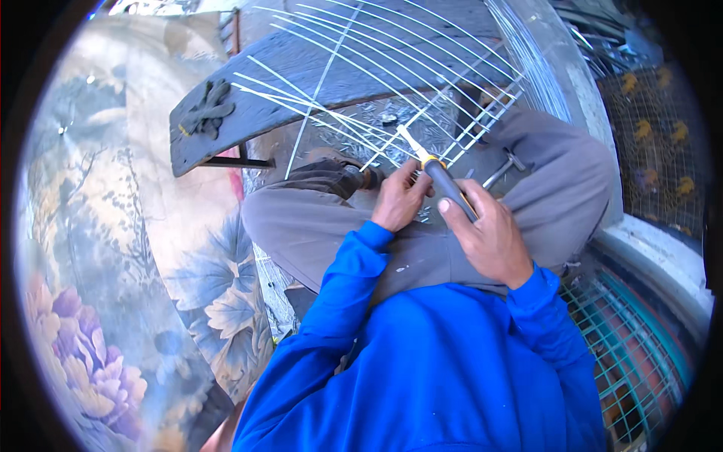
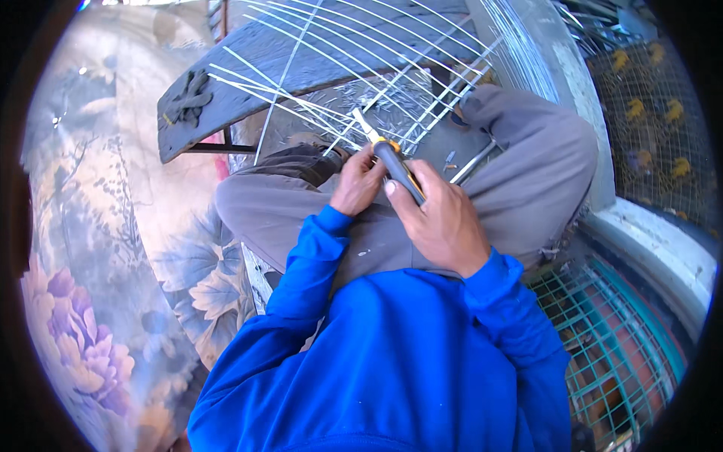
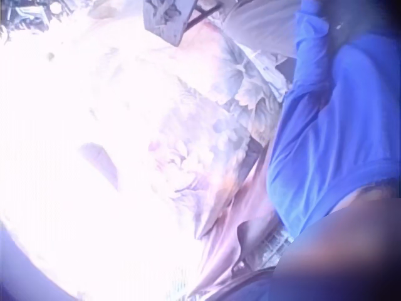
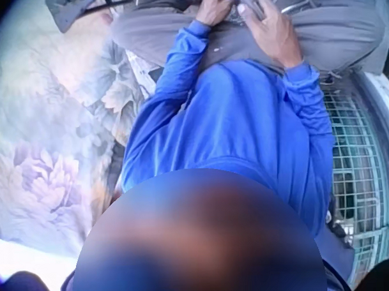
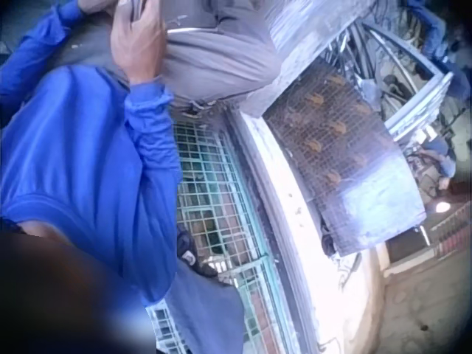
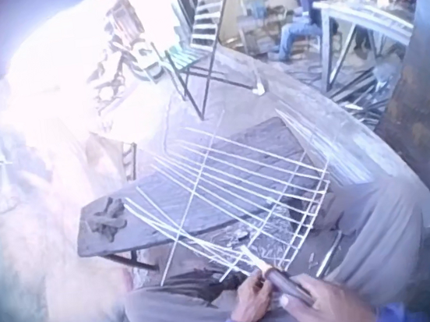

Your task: Assembling or repairing a wire grill rack using pliers to secure metal strips.

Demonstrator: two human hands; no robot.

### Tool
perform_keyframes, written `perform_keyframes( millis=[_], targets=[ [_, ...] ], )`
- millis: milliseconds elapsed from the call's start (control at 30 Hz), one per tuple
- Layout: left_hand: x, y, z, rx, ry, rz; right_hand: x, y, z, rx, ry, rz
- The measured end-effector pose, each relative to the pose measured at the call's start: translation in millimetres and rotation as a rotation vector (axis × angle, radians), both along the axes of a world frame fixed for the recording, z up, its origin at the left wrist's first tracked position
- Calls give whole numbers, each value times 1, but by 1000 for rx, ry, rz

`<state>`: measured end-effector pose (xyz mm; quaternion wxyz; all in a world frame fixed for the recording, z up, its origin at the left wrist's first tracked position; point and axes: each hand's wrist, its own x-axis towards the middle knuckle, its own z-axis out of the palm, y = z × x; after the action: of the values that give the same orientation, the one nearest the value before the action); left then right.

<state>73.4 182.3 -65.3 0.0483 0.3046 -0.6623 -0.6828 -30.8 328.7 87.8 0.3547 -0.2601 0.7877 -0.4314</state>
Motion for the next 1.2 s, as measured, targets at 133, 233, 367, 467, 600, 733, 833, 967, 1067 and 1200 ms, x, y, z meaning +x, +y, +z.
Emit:
perform_keyframes(
  millis=[133, 233, 367, 467, 600, 733, 833, 967, 1067, 1200],
  targets=[
    [22, -3, -77, 53, 195, 56, 5, -46, -18, -23, -38, 157],
    [9, 6, -68, 64, 244, 104, 5, -57, -30, 70, 9, 185],
    [6, -4, -23, -380, -20, -118, -2, -51, -29, 120, -44, 157],
    [-4, -4, 17, -214, -99, -41, -12, -48, -39, 102, -50, 175],
    [7, -3, -20, -497, 22, -105, -1, -53, -36, 117, 26, 184],
    [7, -1, -28, -403, 0, -78, -3, -55, -31, 160, 22, 188],
    [1, -1, -5, -323, 9, -56, -2, -50, -42, 120, 27, 150],
    [11, -3, -21, -518, 41, -104, 3, -55, -35, 85, -29, 126],
    [-2, -4, 21, -94, -69, -9, 0, -52, -37, 109, -40, 92],
    [2, -5, 10, -224, -48, -60, 0, -52, -43, 64, -12, 105]
  ],
)
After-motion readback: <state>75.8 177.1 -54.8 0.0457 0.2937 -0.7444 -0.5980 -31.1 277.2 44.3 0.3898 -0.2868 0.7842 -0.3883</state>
